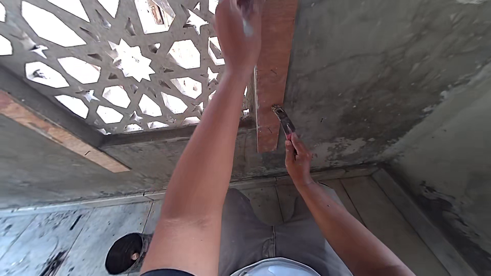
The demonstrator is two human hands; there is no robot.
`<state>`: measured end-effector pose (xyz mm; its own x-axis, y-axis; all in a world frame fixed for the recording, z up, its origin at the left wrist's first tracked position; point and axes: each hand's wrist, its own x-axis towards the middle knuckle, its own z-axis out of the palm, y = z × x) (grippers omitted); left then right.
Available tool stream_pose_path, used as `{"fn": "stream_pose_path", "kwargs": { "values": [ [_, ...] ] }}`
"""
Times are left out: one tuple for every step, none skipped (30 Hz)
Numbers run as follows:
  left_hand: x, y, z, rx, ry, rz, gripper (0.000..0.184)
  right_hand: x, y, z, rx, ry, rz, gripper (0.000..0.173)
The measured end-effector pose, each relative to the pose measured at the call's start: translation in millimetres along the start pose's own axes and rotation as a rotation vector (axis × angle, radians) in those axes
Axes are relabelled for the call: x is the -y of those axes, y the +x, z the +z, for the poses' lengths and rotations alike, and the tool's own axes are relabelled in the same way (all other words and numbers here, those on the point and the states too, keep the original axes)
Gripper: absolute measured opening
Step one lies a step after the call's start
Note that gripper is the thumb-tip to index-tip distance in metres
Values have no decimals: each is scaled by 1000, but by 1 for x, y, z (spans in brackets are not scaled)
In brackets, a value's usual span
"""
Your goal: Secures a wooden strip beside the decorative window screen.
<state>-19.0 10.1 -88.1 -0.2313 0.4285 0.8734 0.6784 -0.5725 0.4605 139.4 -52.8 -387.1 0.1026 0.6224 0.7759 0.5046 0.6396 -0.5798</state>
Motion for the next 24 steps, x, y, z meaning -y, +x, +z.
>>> {"fn": "stream_pose_path", "kwargs": {
  "values": [
    [14, -20, 2, 19, -47, -4, 25, -1, 0, 1, 1, 19, 5, 37],
    [27, -45, 2, 51, -78, -24, 33, -2, 0, 2, -1, 36, 4, 37],
    [39, -72, 3, 80, -81, -57, 36, -2, 0, 3, -2, 49, 2, 37],
    [48, -100, 4, 111, -69, -97, 36, -3, 0, 4, -4, 53, 0, 37],
    [56, -128, 5, 136, -28, -152, 37, -4, -1, 4, -3, 52, -2, 37],
    [62, -153, 7, 153, 7, -192, 37, -5, -2, 5, -5, 46, -7, 36],
    [66, -173, 9, 174, 24, -236, 39, -6, -2, 6, -13, 40, -17, 36],
    [67, -186, 10, 196, 29, -272, 42, -5, -1, 7, -22, 39, -30, 35],
    [68, -193, 14, 174, 33, -301, 41, -5, 0, 8, -26, 39, -43, 35],
    [67, -196, 18, 142, 48, -320, 38, -5, 0, 8, -27, 37, -51, 35],
    [66, -196, 21, 117, 78, -318, 35, -4, 2, 8, -29, 34, -56, 36],
    [65, -195, 23, 99, 111, -307, 33, -4, 3, 9, -36, 33, -61, 36],
    [64, -194, 24, 93, 138, -296, 31, -4, 3, 9, -42, 36, -64, 36],
    [62, -194, 24, 91, 153, -292, 31, -5, 2, 10, -46, 48, -64, 37],
    [62, -193, 24, 87, 162, -291, 31, -6, 2, 11, -52, 69, -61, 37],
    [61, -192, 24, 84, 168, -292, 30, -7, 1, 13, -59, 105, -54, 38],
    [60, -192, 23, 88, 170, -299, 29, -7, -1, 15, -68, 153, -45, 38],
    [59, -191, 23, 91, 167, -309, 29, -6, 0, 16, -85, 194, -37, 39],
    [59, -190, 24, 89, 159, -312, 28, -4, 2, 17, -103, 220, -35, 39],
    [58, -190, 24, 81, 149, -307, 27, -1, 4, 16, -122, 235, -42, 41],
    [58, -190, 25, 73, 140, -300, 26, 3, 8, 16, -144, 250, -51, 44],
    [57, -190, 25, 67, 134, -300, 25, 6, 14, 16, -156, 256, -57, 46],
    [57, -190, 26, 57, 132, -299, 24, 10, 20, 16, -169, 252, -58, 47],
    [56, -190, 25, 57, 136, -303, 24, 12, 27, 17, -173, 243, -61, 46]
  ]
}}
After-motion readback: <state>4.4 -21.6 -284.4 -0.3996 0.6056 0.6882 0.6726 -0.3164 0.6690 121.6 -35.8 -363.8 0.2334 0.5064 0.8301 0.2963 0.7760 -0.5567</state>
